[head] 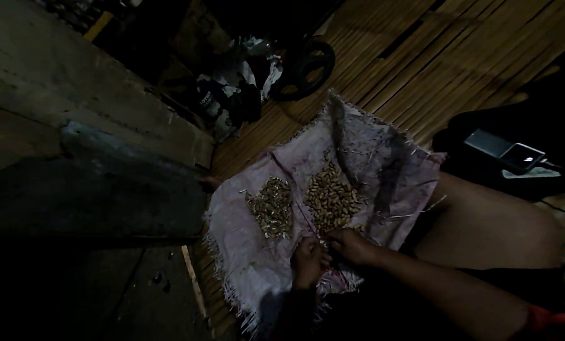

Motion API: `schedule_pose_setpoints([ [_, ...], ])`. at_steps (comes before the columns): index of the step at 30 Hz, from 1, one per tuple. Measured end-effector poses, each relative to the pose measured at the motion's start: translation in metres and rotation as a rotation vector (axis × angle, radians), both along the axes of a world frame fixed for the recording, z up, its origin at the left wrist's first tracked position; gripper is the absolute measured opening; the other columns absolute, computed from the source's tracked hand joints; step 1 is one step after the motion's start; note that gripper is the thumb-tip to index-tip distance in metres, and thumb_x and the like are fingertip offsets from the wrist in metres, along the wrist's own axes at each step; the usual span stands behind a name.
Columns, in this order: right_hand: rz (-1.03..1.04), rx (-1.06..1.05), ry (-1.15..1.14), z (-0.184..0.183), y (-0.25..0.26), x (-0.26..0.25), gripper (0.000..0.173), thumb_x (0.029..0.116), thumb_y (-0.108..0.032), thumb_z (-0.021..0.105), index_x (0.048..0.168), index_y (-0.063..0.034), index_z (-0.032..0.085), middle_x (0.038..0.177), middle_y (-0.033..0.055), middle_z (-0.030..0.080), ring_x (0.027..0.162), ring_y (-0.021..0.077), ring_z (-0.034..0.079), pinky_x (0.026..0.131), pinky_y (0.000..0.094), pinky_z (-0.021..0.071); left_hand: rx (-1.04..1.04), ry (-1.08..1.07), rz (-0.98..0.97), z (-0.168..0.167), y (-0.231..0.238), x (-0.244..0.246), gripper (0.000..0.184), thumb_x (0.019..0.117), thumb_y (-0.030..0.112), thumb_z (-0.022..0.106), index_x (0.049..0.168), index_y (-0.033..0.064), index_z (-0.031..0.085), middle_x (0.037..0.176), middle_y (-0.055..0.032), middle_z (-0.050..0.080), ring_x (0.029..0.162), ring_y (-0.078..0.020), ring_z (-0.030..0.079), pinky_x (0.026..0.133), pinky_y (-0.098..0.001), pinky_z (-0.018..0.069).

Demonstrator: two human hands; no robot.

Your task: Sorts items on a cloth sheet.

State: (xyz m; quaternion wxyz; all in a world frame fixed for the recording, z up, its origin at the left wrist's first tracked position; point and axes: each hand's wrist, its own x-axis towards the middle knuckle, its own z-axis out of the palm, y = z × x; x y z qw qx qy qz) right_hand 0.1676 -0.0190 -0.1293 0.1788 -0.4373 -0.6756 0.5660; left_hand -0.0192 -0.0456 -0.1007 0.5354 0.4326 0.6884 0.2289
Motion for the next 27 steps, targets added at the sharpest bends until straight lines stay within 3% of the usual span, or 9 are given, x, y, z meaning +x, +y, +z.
schedule_pose_setpoints([
  [6, -0.025, -0.015, -0.01, 0.001, 0.001, 0.0, 0.029, 0.1075, -0.024, 0.048, 0.117, -0.0049, 0.068, 0.107, 0.0138, 0.069, 0.1, 0.026, 0.068, 0.092, 0.0473, 0.0545, 0.009, 0.047, -0.01, -0.001, -0.001, 0.003, 0.025, 0.0984, 0.017, 0.069, 0.117, 0.0023, 0.062, 0.09, -0.0119, 0.074, 0.071, -0.0231, 0.074, 0.066, -0.0382, 0.065],
  [20, 0.038, -0.056, 0.012, 0.002, 0.004, 0.002, 0.029, 0.1077, -0.021, 0.046, 0.118, -0.0033, 0.067, 0.108, 0.0159, 0.068, 0.101, 0.0279, 0.067, 0.092, 0.0497, 0.0535, -0.019, 0.107, -0.051, 0.007, -0.002, 0.005, 0.017, 0.0964, 0.008, 0.068, 0.112, 0.0025, 0.064, 0.087, -0.0116, 0.075, 0.069, -0.0222, 0.075, 0.066, -0.0373, 0.0654],
  [24, -0.074, -0.13, 0.113, -0.002, 0.003, 0.002, 0.034, 0.1098, -0.024, 0.044, 0.124, -0.0071, 0.07, 0.118, 0.0119, 0.07, 0.11, 0.0212, 0.066, 0.101, 0.0436, 0.0515, -0.054, 0.006, 0.023, -0.001, -0.001, -0.001, 0.022, 0.1033, 0.009, 0.057, 0.124, 0.0007, 0.061, 0.099, -0.0153, 0.074, 0.078, -0.0266, 0.076, 0.071, -0.0423, 0.0662],
  [27, -0.13, -0.061, 0.065, -0.006, 0.004, 0.002, 0.035, 0.1085, -0.02, 0.043, 0.132, -0.0109, 0.066, 0.126, 0.0108, 0.068, 0.118, 0.0219, 0.065, 0.106, 0.0447, 0.0502, -0.121, -0.147, 0.12, -0.006, -0.004, -0.001, 0.028, 0.1051, 0.004, 0.045, 0.13, -0.0013, 0.057, 0.114, -0.0192, 0.072, 0.087, -0.0308, 0.075, 0.076, -0.0461, 0.0641],
])
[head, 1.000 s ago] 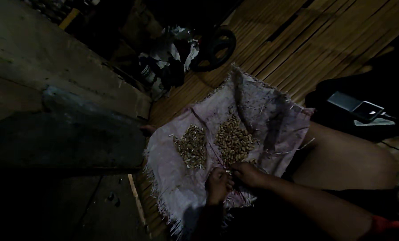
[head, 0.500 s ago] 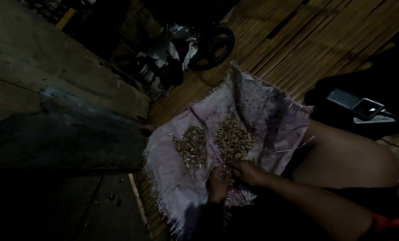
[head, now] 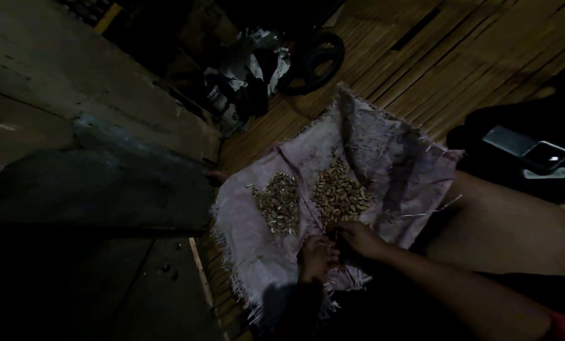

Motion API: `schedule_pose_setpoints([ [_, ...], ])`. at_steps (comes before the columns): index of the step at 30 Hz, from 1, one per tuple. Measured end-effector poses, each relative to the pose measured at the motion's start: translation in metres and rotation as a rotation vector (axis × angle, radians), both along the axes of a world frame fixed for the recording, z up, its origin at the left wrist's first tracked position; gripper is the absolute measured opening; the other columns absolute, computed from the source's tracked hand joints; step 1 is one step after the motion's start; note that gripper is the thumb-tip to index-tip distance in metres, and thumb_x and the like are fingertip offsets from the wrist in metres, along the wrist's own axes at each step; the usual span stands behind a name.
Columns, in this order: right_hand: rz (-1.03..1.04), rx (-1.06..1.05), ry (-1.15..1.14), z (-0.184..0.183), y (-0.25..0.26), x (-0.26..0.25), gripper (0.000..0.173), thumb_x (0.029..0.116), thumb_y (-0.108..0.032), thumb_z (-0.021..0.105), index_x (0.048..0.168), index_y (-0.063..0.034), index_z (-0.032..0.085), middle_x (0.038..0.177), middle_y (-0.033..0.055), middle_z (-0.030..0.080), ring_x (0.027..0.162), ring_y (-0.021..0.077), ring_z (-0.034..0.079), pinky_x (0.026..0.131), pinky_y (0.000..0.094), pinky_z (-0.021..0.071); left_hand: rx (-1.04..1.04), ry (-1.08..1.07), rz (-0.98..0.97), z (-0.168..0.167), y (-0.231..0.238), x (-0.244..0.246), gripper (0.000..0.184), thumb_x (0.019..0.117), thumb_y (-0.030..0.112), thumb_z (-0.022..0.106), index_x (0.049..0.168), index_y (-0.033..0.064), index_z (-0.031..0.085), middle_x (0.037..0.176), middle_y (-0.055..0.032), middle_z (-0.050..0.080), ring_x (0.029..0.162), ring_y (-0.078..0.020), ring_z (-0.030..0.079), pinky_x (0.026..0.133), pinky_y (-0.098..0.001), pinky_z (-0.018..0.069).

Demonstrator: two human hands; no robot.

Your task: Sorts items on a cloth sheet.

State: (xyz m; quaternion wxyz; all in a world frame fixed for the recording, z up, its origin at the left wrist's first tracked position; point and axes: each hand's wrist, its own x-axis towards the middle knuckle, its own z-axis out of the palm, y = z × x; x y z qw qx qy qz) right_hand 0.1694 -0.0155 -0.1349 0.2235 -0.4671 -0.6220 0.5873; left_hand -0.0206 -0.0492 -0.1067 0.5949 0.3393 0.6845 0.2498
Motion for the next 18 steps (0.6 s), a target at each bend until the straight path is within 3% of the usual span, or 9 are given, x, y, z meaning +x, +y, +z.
schedule_pose_setpoints([
  [4, 0.155, 0.214, -0.125, 0.015, -0.006, 0.001, 0.038, 0.1057, -0.015, 0.047, 0.142, -0.0106, 0.058, 0.14, 0.0136, 0.06, 0.13, 0.0286, 0.058, 0.111, 0.0496, 0.0464, -0.064, -0.172, 0.176, -0.005, -0.006, 0.005, 0.025, 0.1053, 0.009, 0.045, 0.123, -0.0017, 0.058, 0.106, -0.0178, 0.068, 0.086, -0.0292, 0.07, 0.077, -0.0478, 0.0609],
  [7, 0.292, 0.383, -0.076, 0.02, -0.018, -0.005, 0.041, 0.1023, -0.015, 0.053, 0.143, -0.0146, 0.059, 0.14, 0.0108, 0.061, 0.134, 0.0282, 0.055, 0.114, 0.0515, 0.0434, -0.088, -0.402, 0.41, -0.015, -0.008, 0.006, 0.037, 0.1084, 0.03, 0.042, 0.126, 0.002, 0.058, 0.114, -0.0161, 0.068, 0.105, -0.0283, 0.066, 0.09, -0.0508, 0.0559],
  [9, 0.336, 0.507, -0.02, 0.013, -0.023, -0.011, 0.04, 0.1008, -0.017, 0.053, 0.139, -0.0162, 0.062, 0.141, 0.0066, 0.062, 0.136, 0.0253, 0.053, 0.118, 0.0501, 0.0385, -0.08, -0.427, 0.535, -0.02, -0.007, 0.007, 0.038, 0.107, 0.032, 0.047, 0.126, 0.0021, 0.058, 0.115, -0.0169, 0.068, 0.107, -0.0296, 0.066, 0.093, -0.0523, 0.0553],
  [12, 0.38, 0.54, 0.033, 0.012, -0.024, -0.012, 0.04, 0.1026, -0.019, 0.049, 0.14, -0.0147, 0.061, 0.144, 0.0061, 0.06, 0.141, 0.0244, 0.049, 0.121, 0.0503, 0.0338, -0.068, -0.36, 0.561, -0.015, -0.005, 0.009, 0.037, 0.1073, 0.034, 0.046, 0.12, 0.0028, 0.062, 0.106, -0.0153, 0.07, 0.098, -0.0275, 0.069, 0.086, -0.0497, 0.0575],
  [14, 0.376, 0.487, 0.031, 0.015, -0.024, -0.01, 0.044, 0.1043, -0.02, 0.045, 0.146, -0.0155, 0.057, 0.149, 0.0063, 0.057, 0.143, 0.0243, 0.047, 0.122, 0.0494, 0.0324, -0.089, -0.351, 0.532, -0.01, -0.005, 0.01, 0.039, 0.108, 0.035, 0.044, 0.121, 0.0023, 0.061, 0.107, -0.0157, 0.07, 0.098, -0.0277, 0.069, 0.086, -0.0495, 0.0574],
  [16, 0.274, 0.361, 0.022, 0.02, -0.021, -0.006, 0.044, 0.1075, -0.023, 0.041, 0.15, -0.0176, 0.053, 0.148, 0.0072, 0.057, 0.141, 0.0243, 0.05, 0.12, 0.0492, 0.0364, -0.133, -0.395, 0.423, -0.009, -0.004, 0.002, 0.04, 0.1087, 0.036, 0.04, 0.121, 0.0035, 0.06, 0.105, -0.0143, 0.07, 0.095, -0.0249, 0.068, 0.083, -0.0464, 0.0581],
  [18, 0.041, 0.199, 0.041, 0.031, -0.012, 0.003, 0.043, 0.1091, -0.026, 0.04, 0.148, -0.0166, 0.055, 0.144, 0.0086, 0.06, 0.135, 0.0226, 0.055, 0.116, 0.0472, 0.0423, -0.163, -0.423, 0.343, 0.001, 0.004, -0.003, 0.031, 0.1072, 0.027, 0.043, 0.114, 0.004, 0.062, 0.092, -0.0113, 0.068, 0.076, -0.0189, 0.067, 0.066, -0.0354, 0.058],
])
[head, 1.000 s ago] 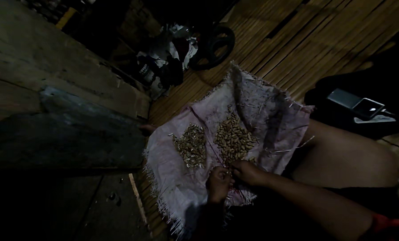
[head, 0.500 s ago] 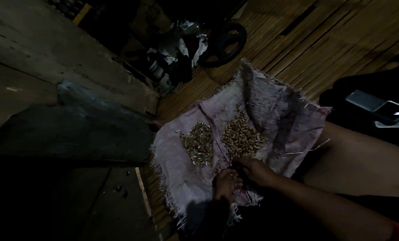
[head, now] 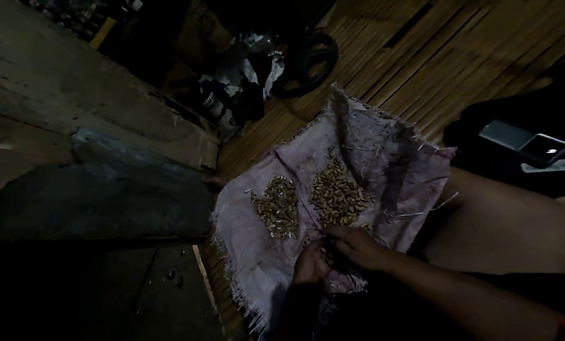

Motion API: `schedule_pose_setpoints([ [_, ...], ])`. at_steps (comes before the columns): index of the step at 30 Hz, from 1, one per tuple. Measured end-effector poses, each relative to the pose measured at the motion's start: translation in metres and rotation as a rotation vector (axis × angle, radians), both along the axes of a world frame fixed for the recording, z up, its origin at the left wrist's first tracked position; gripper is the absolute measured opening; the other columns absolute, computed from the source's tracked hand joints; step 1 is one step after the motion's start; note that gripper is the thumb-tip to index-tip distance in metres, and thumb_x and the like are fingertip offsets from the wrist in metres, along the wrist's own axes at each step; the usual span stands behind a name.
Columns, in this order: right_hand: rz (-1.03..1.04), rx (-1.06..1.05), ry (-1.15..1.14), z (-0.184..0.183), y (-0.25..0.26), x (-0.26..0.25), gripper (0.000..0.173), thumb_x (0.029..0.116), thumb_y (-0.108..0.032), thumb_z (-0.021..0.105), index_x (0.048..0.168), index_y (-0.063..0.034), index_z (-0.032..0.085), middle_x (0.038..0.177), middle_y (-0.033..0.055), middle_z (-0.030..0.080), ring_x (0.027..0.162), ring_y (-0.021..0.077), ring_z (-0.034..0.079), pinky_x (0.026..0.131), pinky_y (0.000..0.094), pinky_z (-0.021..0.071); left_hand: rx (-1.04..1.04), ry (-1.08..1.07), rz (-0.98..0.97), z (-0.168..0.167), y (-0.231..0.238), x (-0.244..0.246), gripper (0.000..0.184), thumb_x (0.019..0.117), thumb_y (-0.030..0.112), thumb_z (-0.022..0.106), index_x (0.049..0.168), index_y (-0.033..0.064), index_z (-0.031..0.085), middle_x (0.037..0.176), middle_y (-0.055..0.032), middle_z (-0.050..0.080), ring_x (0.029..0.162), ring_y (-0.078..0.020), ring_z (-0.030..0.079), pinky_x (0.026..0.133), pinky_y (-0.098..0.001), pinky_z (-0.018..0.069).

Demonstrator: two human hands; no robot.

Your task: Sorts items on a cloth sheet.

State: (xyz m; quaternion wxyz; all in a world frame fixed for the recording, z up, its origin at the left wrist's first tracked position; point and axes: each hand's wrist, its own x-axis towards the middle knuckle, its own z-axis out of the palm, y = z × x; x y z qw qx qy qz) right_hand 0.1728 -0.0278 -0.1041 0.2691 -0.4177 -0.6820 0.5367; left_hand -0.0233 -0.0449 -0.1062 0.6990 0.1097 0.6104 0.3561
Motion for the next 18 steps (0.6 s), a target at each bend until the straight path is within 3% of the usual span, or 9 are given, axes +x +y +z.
schedule_pose_setpoints([
  [1, -0.168, -0.076, 0.066, 0.004, 0.006, 0.005, 0.041, 0.1084, -0.026, 0.042, 0.145, -0.015, 0.059, 0.14, 0.0079, 0.063, 0.13, 0.019, 0.059, 0.112, 0.0434, 0.0461, 0.03, 0.012, -0.037, 0.008, 0.007, -0.005, 0.029, 0.1075, 0.024, 0.042, 0.114, 0.004, 0.061, 0.091, -0.0102, 0.068, 0.072, -0.0171, 0.066, 0.062, -0.0313, 0.0571],
  [3, -0.537, -0.153, 0.277, 0.007, 0.021, 0.017, 0.034, 0.1063, -0.018, 0.051, 0.134, -0.0058, 0.064, 0.129, 0.009, 0.069, 0.115, 0.015, 0.067, 0.101, 0.0366, 0.056, 0.193, 0.139, -0.123, 0.025, 0.029, -0.031, 0.034, 0.11, 0.026, 0.038, 0.122, 0.0034, 0.06, 0.097, -0.01, 0.07, 0.078, -0.0173, 0.069, 0.068, -0.0315, 0.0594],
  [6, -0.917, -0.244, 0.542, 0.006, 0.043, 0.044, 0.03, 0.1064, -0.011, 0.048, 0.129, 0.0018, 0.062, 0.118, 0.0124, 0.073, 0.099, 0.0188, 0.073, 0.088, 0.0369, 0.0619, 0.467, 0.655, 0.005, 0.056, 0.075, -0.064, 0.03, 0.1092, 0.023, 0.045, 0.128, 0.003, 0.057, 0.099, -0.007, 0.065, 0.077, -0.0146, 0.064, 0.067, -0.0329, 0.058],
  [7, -0.992, -0.273, 0.593, 0.006, 0.047, 0.054, 0.03, 0.1069, -0.011, 0.047, 0.129, 0.0022, 0.062, 0.116, 0.0129, 0.074, 0.096, 0.0205, 0.074, 0.085, 0.0377, 0.0624, 0.503, 0.831, 0.054, 0.064, 0.089, -0.071, 0.032, 0.1077, 0.022, 0.048, 0.133, 0.0039, 0.056, 0.106, -0.0075, 0.063, 0.08, -0.0137, 0.061, 0.067, -0.032, 0.055],
  [9, -1.096, -0.297, 0.659, 0.01, 0.052, 0.067, 0.03, 0.1082, -0.013, 0.045, 0.129, 0.0026, 0.061, 0.111, 0.013, 0.074, 0.089, 0.0211, 0.075, 0.08, 0.0378, 0.063, 0.523, 1.031, -0.014, 0.082, 0.102, -0.074, 0.037, 0.1074, 0.02, 0.05, 0.14, 0.0031, 0.054, 0.136, -0.0157, 0.059, 0.112, -0.0222, 0.063, 0.089, -0.0412, 0.0567],
  [10, -1.127, -0.293, 0.696, 0.012, 0.054, 0.072, 0.031, 0.1088, -0.013, 0.043, 0.129, 0.0026, 0.06, 0.11, 0.013, 0.075, 0.088, 0.0218, 0.075, 0.079, 0.0387, 0.0636, 0.533, 1.101, -0.094, 0.086, 0.105, -0.069, 0.036, 0.1066, 0.018, 0.051, 0.139, 0.0016, 0.056, 0.137, -0.0181, 0.058, 0.116, -0.0241, 0.063, 0.094, -0.0425, 0.0557],
  [12, -1.159, -0.287, 0.733, 0.02, 0.053, 0.078, 0.033, 0.1105, -0.015, 0.038, 0.13, 0.0008, 0.059, 0.112, 0.0119, 0.075, 0.088, 0.0222, 0.075, 0.078, 0.0391, 0.064, 0.517, 1.174, -0.303, 0.078, 0.101, -0.053, 0.034, 0.1039, 0.017, 0.057, 0.134, 0.0023, 0.06, 0.131, -0.0169, 0.064, 0.115, -0.0229, 0.065, 0.098, -0.0426, 0.0552],
  [17, -1.175, -0.227, 0.83, 0.02, 0.056, 0.089, 0.037, 0.1124, -0.02, 0.032, 0.132, -0.0028, 0.059, 0.116, 0.0119, 0.073, 0.091, 0.0246, 0.075, 0.081, 0.0418, 0.0634, 0.401, 1.109, -0.875, 0.019, 0.064, -0.005, 0.029, 0.1013, 0.023, 0.061, 0.125, 0.0083, 0.067, 0.117, -0.0095, 0.07, 0.1, -0.0191, 0.07, 0.089, -0.0417, 0.0594],
  [18, -1.182, -0.23, 0.847, 0.021, 0.056, 0.093, 0.037, 0.1124, -0.02, 0.031, 0.13, -0.0033, 0.059, 0.115, 0.0116, 0.074, 0.091, 0.0244, 0.075, 0.081, 0.0415, 0.0633, 0.382, 1.121, -1.011, 0.01, 0.055, 0.005, 0.03, 0.1021, 0.026, 0.058, 0.126, 0.0102, 0.068, 0.123, -0.0094, 0.068, 0.108, -0.0206, 0.068, 0.096, -0.0441, 0.0569],
])
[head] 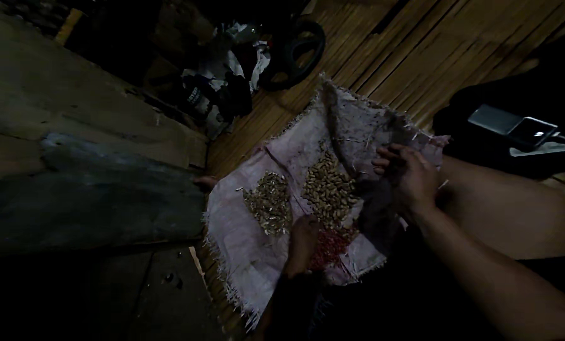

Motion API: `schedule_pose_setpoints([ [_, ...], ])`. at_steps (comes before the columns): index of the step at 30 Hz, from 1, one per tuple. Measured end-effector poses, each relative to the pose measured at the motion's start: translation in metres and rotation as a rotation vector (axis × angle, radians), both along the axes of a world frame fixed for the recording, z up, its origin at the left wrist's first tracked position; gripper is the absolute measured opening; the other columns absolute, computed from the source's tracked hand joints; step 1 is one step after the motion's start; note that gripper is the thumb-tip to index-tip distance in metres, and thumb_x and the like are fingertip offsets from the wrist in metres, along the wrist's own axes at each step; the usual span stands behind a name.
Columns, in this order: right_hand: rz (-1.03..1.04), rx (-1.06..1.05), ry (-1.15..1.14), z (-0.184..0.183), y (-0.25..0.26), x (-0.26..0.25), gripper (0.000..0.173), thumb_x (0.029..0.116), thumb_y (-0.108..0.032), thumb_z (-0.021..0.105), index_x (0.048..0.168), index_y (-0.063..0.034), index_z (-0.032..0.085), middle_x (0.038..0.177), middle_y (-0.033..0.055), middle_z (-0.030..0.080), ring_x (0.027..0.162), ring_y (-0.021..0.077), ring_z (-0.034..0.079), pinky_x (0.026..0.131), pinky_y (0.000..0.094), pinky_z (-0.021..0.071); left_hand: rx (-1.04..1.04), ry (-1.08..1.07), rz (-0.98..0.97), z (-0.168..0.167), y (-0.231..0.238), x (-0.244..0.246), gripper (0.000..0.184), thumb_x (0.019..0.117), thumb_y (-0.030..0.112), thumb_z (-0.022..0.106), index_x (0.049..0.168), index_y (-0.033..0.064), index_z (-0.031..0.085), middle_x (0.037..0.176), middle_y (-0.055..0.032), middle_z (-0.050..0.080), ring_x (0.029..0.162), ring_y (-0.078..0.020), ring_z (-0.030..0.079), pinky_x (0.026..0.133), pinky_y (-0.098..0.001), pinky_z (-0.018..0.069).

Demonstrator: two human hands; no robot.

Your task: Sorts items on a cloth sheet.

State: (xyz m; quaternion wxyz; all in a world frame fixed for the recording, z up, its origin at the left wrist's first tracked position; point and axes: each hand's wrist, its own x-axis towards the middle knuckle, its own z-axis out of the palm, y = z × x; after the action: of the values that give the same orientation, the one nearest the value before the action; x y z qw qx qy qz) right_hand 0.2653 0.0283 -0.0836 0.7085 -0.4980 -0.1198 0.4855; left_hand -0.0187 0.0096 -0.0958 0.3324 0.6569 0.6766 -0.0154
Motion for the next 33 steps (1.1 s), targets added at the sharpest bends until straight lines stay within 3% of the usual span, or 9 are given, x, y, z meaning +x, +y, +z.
schedule_pose_setpoints([
  [2, -0.01, -0.013, 0.047, 0.004, 0.001, 0.007, 0.038, 0.1122, -0.022, 0.03, 0.128, -0.0045, 0.061, 0.113, 0.0108, 0.074, 0.092, 0.0238, 0.074, 0.082, 0.0409, 0.0627, -0.073, 0.117, -0.181, -0.015, -0.014, 0.016, 0.032, 0.1038, 0.03, 0.054, 0.128, 0.0142, 0.069, 0.132, -0.009, 0.065, 0.122, -0.0236, 0.063, 0.106, -0.0476, 0.0517],
  [4, -0.031, -0.01, 0.109, 0.009, 0.001, 0.011, 0.038, 0.1128, -0.025, 0.031, 0.125, -0.0055, 0.061, 0.112, 0.0107, 0.073, 0.093, 0.0244, 0.074, 0.082, 0.0419, 0.0622, -0.1, 0.198, -0.334, -0.033, -0.024, 0.026, 0.033, 0.104, 0.029, 0.051, 0.129, 0.0173, 0.069, 0.136, -0.008, 0.063, 0.127, -0.0252, 0.06, 0.108, -0.0485, 0.0493],
  [10, -0.008, 0.016, 0.143, 0.019, -0.003, 0.01, 0.036, 0.1119, -0.027, 0.035, 0.123, -0.0073, 0.062, 0.112, 0.0095, 0.073, 0.091, 0.0231, 0.073, 0.081, 0.0405, 0.0623, -0.165, 0.364, -0.593, -0.048, -0.03, 0.049, 0.039, 0.1061, 0.033, 0.048, 0.133, 0.0118, 0.067, 0.136, -0.0134, 0.063, 0.129, -0.0322, 0.058, 0.109, -0.053, 0.0461],
  [16, 0.012, 0.004, 0.139, 0.018, -0.004, 0.006, 0.039, 0.1125, -0.025, 0.031, 0.123, -0.005, 0.063, 0.11, 0.0114, 0.073, 0.088, 0.0238, 0.073, 0.078, 0.041, 0.0624, -0.128, 0.35, -0.603, -0.05, -0.032, 0.06, 0.041, 0.1075, 0.036, 0.044, 0.14, 0.0188, 0.062, 0.145, -0.0129, 0.058, 0.133, -0.0312, 0.055, 0.113, -0.0532, 0.0424],
  [18, 0.039, -0.007, 0.138, 0.02, -0.005, 0.004, 0.039, 0.1127, -0.025, 0.03, 0.123, -0.0054, 0.062, 0.11, 0.0115, 0.073, 0.087, 0.0234, 0.073, 0.078, 0.0402, 0.0623, -0.132, 0.339, -0.617, -0.049, -0.032, 0.065, 0.041, 0.1067, 0.035, 0.045, 0.143, 0.0217, 0.06, 0.141, -0.0136, 0.06, 0.132, -0.0318, 0.056, 0.111, -0.0523, 0.0448],
  [21, 0.061, -0.009, 0.126, 0.017, -0.004, 0.002, 0.04, 0.1133, -0.026, 0.029, 0.122, -0.0055, 0.062, 0.108, 0.0112, 0.073, 0.085, 0.0228, 0.073, 0.076, 0.0395, 0.0623, -0.167, 0.338, -0.648, -0.047, -0.032, 0.073, 0.044, 0.1058, 0.033, 0.048, 0.147, 0.0191, 0.057, 0.14, -0.0147, 0.06, 0.132, -0.0327, 0.056, 0.11, -0.0536, 0.0446],
  [25, 0.077, -0.01, 0.118, 0.014, -0.004, 0.002, 0.038, 0.1127, -0.027, 0.032, 0.121, -0.0055, 0.063, 0.106, 0.0108, 0.073, 0.083, 0.0227, 0.072, 0.075, 0.0391, 0.0618, -0.091, 0.328, -0.667, -0.057, -0.038, 0.077, 0.037, 0.1043, 0.03, 0.053, 0.134, 0.0124, 0.065, 0.135, -0.015, 0.062, 0.129, -0.0331, 0.057, 0.108, -0.0529, 0.0468],
  [29, 0.084, -0.024, 0.107, 0.014, -0.003, 0.001, 0.04, 0.1128, -0.026, 0.031, 0.121, -0.0046, 0.063, 0.104, 0.0113, 0.073, 0.08, 0.0223, 0.072, 0.074, 0.039, 0.0622, -0.071, 0.296, -0.656, -0.064, -0.04, 0.073, 0.032, 0.1027, 0.024, 0.055, 0.13, 0.011, 0.068, 0.137, -0.0147, 0.061, 0.129, -0.032, 0.056, 0.108, -0.0509, 0.047],
  [33, 0.1, -0.03, 0.113, 0.014, -0.003, 0.0, 0.041, 0.113, -0.028, 0.031, 0.12, -0.0042, 0.064, 0.102, 0.011, 0.074, 0.078, 0.0219, 0.072, 0.073, 0.0391, 0.0622, -0.156, 0.301, -0.694, -0.066, -0.042, 0.063, 0.037, 0.1048, 0.023, 0.051, 0.137, 0.0098, 0.062, 0.148, -0.0136, 0.054, 0.139, -0.0296, 0.049, 0.117, -0.0505, 0.0376],
])
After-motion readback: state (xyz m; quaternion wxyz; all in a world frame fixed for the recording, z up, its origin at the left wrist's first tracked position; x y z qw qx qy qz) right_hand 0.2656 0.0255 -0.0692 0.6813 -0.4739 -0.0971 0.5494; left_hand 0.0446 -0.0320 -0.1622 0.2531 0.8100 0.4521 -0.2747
